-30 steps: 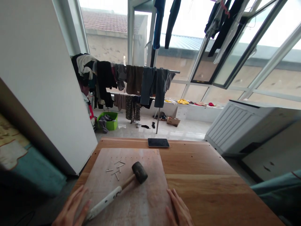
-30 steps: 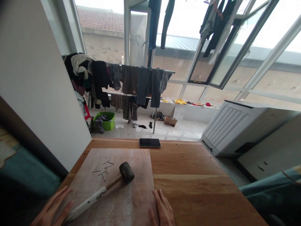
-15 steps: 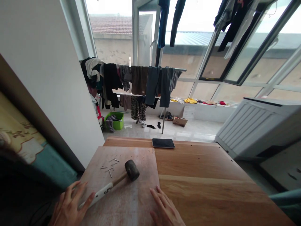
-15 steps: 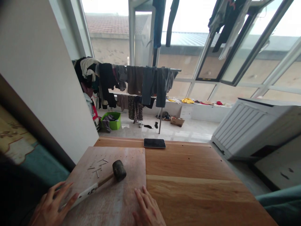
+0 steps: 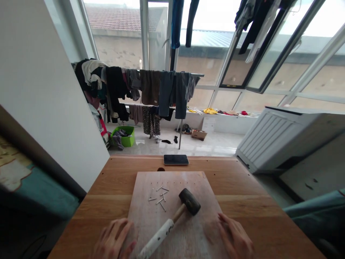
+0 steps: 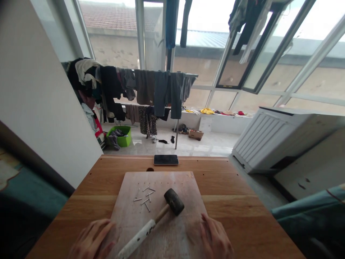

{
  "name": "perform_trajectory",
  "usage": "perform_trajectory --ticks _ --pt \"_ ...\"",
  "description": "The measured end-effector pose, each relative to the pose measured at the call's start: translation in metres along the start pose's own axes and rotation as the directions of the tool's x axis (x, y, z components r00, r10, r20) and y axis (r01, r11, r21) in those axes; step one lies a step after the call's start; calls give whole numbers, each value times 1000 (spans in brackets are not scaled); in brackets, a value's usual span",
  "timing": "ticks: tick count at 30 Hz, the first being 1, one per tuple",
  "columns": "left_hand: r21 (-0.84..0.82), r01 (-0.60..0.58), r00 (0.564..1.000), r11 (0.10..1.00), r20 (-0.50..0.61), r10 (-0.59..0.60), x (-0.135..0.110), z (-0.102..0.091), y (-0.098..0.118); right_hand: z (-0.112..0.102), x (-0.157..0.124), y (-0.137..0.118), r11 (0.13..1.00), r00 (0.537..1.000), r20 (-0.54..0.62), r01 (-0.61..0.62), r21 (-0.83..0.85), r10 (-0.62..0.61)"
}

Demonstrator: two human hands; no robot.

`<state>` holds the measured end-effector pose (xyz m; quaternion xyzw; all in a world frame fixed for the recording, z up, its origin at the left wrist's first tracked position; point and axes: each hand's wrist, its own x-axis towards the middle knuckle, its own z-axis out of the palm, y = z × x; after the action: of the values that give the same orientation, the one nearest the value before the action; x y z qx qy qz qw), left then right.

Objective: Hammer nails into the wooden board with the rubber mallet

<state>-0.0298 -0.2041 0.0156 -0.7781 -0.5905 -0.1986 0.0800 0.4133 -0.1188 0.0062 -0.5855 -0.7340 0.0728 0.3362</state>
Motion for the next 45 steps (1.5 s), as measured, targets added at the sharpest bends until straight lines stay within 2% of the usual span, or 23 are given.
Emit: perform_trajectory --ticks 3,7,9,11,14,16,19,21,24,26,28,30,32,34,36,38,42,45 --pt "2 -44 999 999 -11 44 47 9 18 7 -2 -16 999 997 -74 33 15 -32" --pt "-72 -184 974 980 119 192 114 38 46 34 -3 -71 985 978 187 68 157 -97" --pt "-112 -210 959 971 172 226 137 52 57 46 2 -97 972 903 382 133 193 -199" --pt "-147 -221 949 964 195 248 150 61 64 52 12 -117 989 872 467 111 100 -145" --pt "-224 -244 938 943 194 289 157 67 69 49 25 -129 998 873 488 -11 62 -21" --pt "-288 -255 927 923 198 317 157 66 72 42 28 -127 982 872 489 -116 147 29" --pt "-379 -258 914 889 203 352 158 63 85 30 21 -110 945 873 481 -221 241 81" --pt "-431 -278 897 858 204 393 159 61 102 23 13 -93 944 897 431 -218 248 94" --pt "-493 -335 844 803 222 488 161 59 135 12 3 -69 959 939 309 -214 188 149" --pt "-531 -367 805 764 230 547 161 57 156 6 -2 -59 965 952 239 -225 134 189" --pt "-567 -376 789 733 219 574 161 54 169 1 -6 -51 972 965 175 -213 98 194" --pt "-583 -346 811 735 207 547 163 50 170 -1 -10 -46 978 976 114 -193 82 183" --pt "-563 -292 851 773 216 478 167 45 164 -2 -14 -42 980 981 80 -184 78 178" --pt "-520 -240 881 820 238 409 173 40 154 -3 -18 -38 981 982 82 -178 77 172" --pt "-479 -219 885 850 269 380 181 37 149 -2 -20 -36 983 982 96 -172 65 165" --pt "-450 -249 864 858 297 407 188 37 151 -1 -20 -35 985 983 91 -166 51 160" --pt "-388 -412 771 825 333 542 201 44 174 3 -19 -33 989 991 22 -136 50 135" --pt "-364 -439 736 822 379 561 210 51 192 5 -18 -32 991 994 -10 -110 74 111"
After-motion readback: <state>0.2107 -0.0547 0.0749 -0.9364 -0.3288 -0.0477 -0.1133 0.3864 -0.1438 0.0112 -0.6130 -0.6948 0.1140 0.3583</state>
